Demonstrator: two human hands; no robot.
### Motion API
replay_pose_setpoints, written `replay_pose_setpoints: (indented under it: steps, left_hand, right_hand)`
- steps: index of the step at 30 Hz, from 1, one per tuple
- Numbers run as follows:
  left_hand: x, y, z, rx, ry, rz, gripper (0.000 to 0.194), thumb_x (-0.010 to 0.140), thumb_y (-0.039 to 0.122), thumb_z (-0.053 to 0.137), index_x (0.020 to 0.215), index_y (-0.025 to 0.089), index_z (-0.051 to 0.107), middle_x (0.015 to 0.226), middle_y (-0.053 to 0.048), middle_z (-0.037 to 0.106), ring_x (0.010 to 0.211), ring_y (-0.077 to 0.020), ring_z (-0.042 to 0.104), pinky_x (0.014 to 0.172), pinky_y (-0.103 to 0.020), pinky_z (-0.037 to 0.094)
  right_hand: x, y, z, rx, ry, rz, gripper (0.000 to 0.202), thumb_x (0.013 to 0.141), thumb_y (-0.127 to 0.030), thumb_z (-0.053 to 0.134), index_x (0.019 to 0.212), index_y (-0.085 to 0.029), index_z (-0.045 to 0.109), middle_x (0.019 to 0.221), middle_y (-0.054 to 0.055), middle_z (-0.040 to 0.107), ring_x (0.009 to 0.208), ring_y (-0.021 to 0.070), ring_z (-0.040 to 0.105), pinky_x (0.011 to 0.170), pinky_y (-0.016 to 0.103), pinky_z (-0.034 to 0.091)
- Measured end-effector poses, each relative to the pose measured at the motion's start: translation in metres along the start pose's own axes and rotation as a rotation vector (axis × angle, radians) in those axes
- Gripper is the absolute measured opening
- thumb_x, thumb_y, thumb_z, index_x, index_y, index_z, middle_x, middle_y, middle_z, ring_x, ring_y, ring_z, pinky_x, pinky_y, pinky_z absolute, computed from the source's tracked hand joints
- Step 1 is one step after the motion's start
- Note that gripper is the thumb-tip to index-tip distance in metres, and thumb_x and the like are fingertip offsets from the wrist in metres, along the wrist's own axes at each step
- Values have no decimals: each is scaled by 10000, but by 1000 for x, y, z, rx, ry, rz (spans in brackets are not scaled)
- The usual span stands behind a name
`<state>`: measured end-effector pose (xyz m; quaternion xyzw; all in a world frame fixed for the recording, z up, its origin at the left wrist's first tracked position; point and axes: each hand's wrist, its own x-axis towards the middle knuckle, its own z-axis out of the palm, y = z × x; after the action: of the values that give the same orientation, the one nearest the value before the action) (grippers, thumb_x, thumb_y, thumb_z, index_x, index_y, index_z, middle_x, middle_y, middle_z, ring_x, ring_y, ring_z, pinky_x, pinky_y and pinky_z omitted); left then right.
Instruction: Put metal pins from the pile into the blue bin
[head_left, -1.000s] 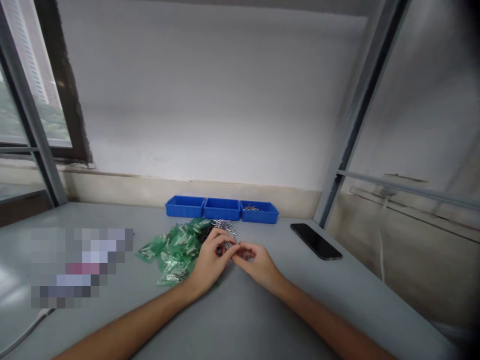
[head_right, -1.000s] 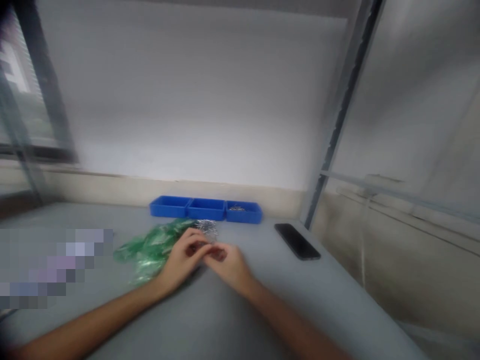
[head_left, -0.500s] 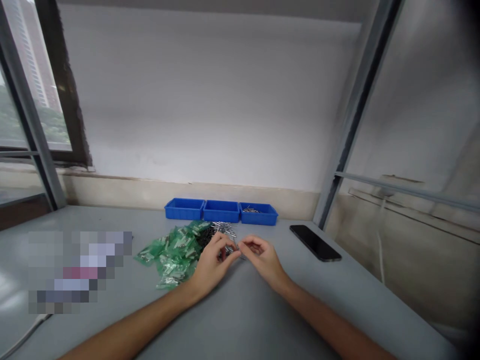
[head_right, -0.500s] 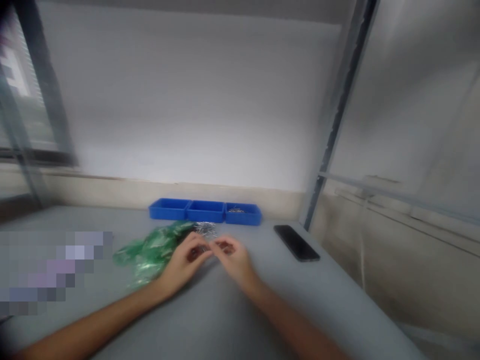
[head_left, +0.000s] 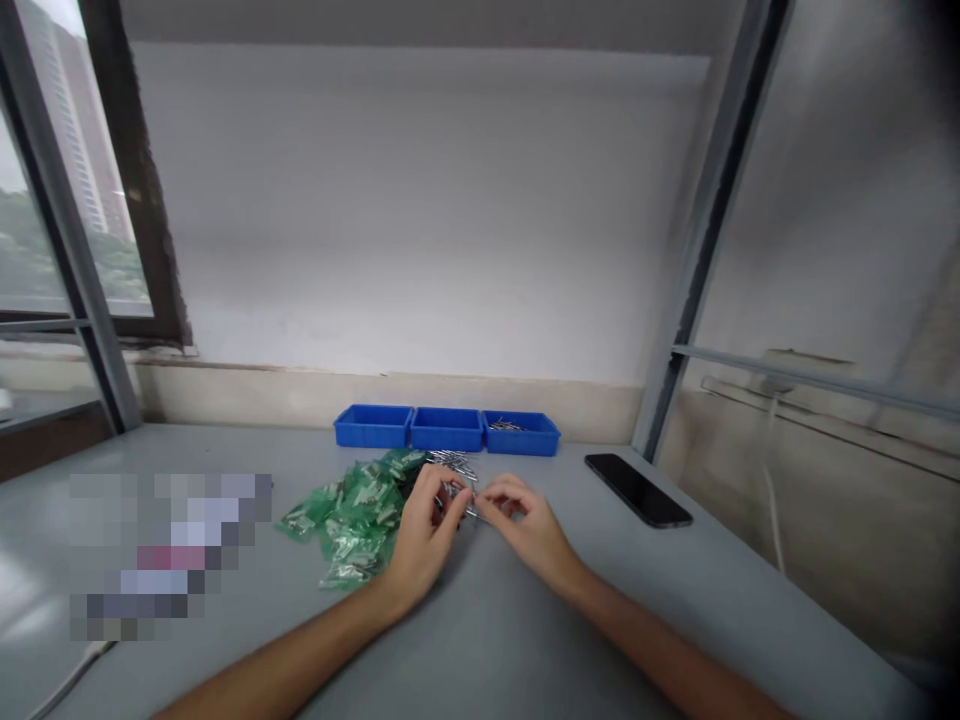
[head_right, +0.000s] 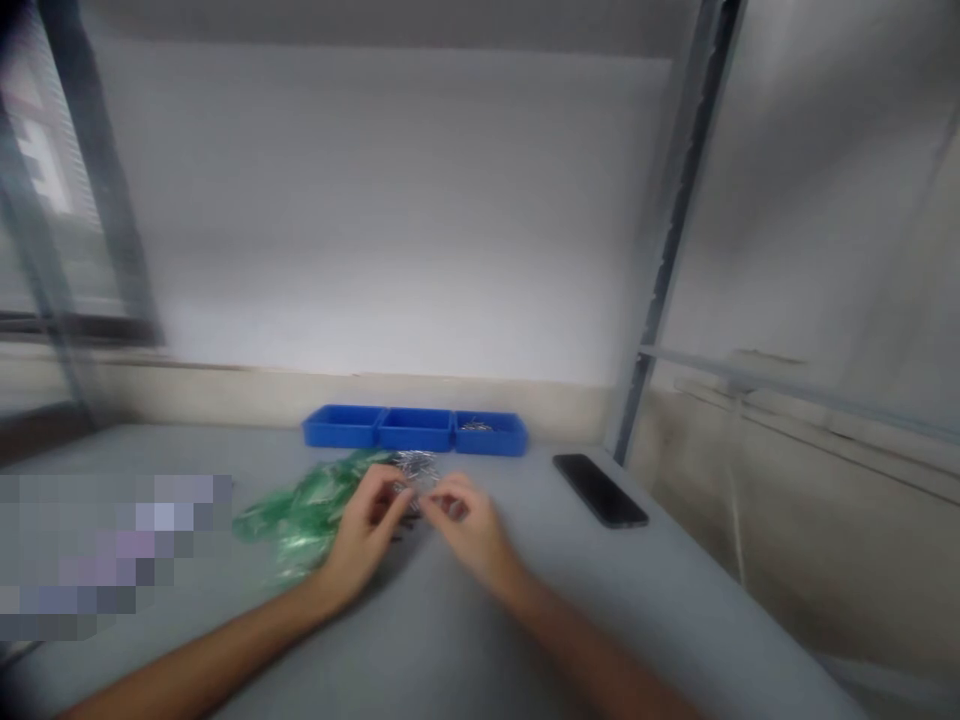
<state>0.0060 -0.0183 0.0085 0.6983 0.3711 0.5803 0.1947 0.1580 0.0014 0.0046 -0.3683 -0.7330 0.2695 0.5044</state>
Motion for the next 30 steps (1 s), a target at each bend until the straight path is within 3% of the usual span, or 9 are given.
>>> replay_pose_setpoints:
  steps: [4,10,13,18,24,30]
  left_hand:
    - [-1,0,0,11,-25,12,101,873,266,492,838,182,536,879,-34,506,754,-147,507,616,-241,427]
    - [2,0,-1,15,14,-22,113,877,293,496,857,185,522,847,-23,501,706,-136,505,608,-242,423]
    - [2,-3,1,57,-35,18,119,859,296,530,826,183,546,850,-22,498,678,-127,496,584,-236,406]
    - [0,-10,3,159,-180,61,113,830,286,563,809,178,587,807,-14,478,664,-125,479,567,-233,388]
    - [2,-7,2,115,-81,48,87,838,260,554,844,179,584,835,-19,495,635,-110,475,570,-228,400]
    - [2,-6,2,63,-35,28,113,845,271,546,896,180,591,877,-32,515,643,-113,499,565,-228,413]
  right_hand:
    - [-6,-3,7,-6,-129,-9,207,816,-346,556,728,-180,643,749,23,593,706,142,541,604,242,417]
    - [0,-2,0,13,24,1,176,799,-352,571,788,-189,638,807,27,581,701,137,545,627,253,441]
    - [2,-2,-3,68,116,5,197,788,-376,578,796,-190,642,854,40,576,707,136,553,628,258,450]
    - [0,-4,-2,37,9,-10,169,772,-353,600,794,-206,682,903,44,567,734,136,551,638,263,451]
    - [9,-3,-12,-14,139,12,196,745,-386,617,750,-203,686,869,42,562,720,140,534,632,278,430]
    - [12,4,-13,13,162,32,216,747,-398,610,750,-192,674,856,46,570,751,150,545,630,274,435]
